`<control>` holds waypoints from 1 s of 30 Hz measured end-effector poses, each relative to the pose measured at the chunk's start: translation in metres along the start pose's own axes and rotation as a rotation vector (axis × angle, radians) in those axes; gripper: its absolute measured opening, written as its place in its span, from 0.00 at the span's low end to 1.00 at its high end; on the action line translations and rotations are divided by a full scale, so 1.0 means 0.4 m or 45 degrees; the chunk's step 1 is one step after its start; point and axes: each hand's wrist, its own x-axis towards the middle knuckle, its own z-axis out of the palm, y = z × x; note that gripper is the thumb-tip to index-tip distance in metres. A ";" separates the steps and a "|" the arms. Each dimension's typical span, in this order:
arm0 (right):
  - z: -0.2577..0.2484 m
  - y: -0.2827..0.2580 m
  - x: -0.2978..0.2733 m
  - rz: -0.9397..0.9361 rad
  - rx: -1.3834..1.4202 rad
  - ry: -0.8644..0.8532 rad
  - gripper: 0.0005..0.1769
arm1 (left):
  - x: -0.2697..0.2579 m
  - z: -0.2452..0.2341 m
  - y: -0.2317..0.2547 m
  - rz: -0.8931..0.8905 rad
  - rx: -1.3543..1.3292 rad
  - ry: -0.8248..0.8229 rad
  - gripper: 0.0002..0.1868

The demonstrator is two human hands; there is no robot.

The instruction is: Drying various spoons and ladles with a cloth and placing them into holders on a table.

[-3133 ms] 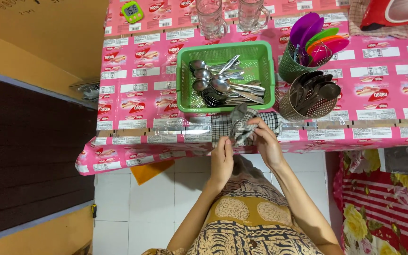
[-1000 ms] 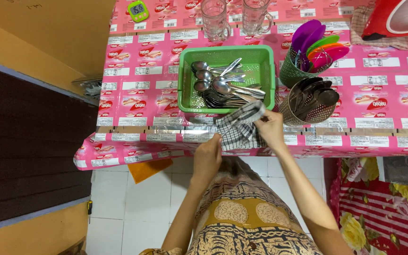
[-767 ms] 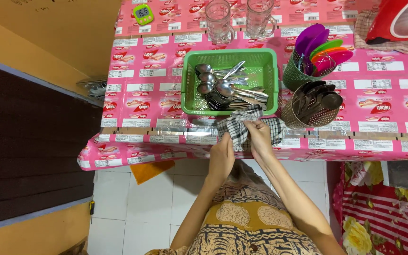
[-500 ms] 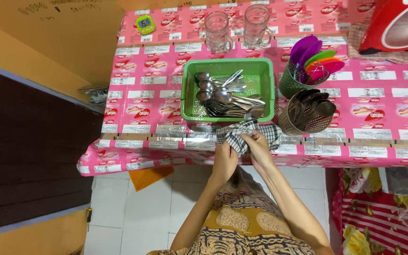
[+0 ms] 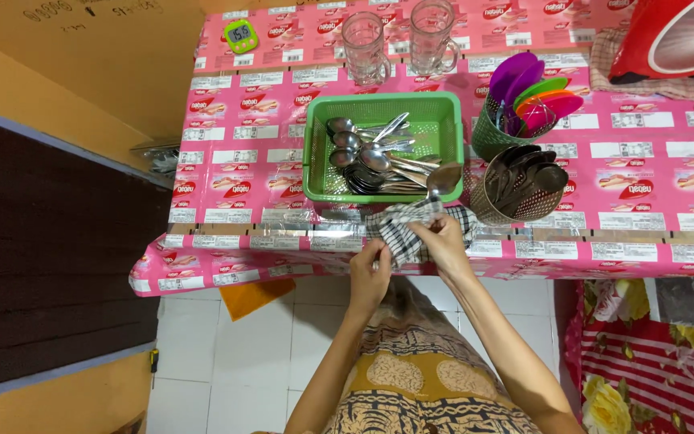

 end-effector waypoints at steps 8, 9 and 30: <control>0.006 0.073 -0.017 0.165 -0.012 -0.174 0.08 | 0.002 0.031 -0.045 0.026 -0.173 0.031 0.13; 0.007 0.057 -0.018 0.206 0.039 -0.223 0.05 | 0.002 0.040 -0.050 0.025 -0.287 0.046 0.14; 0.018 -0.034 -0.007 0.050 0.102 -0.135 0.06 | -0.002 0.019 -0.044 0.169 -0.036 -0.003 0.05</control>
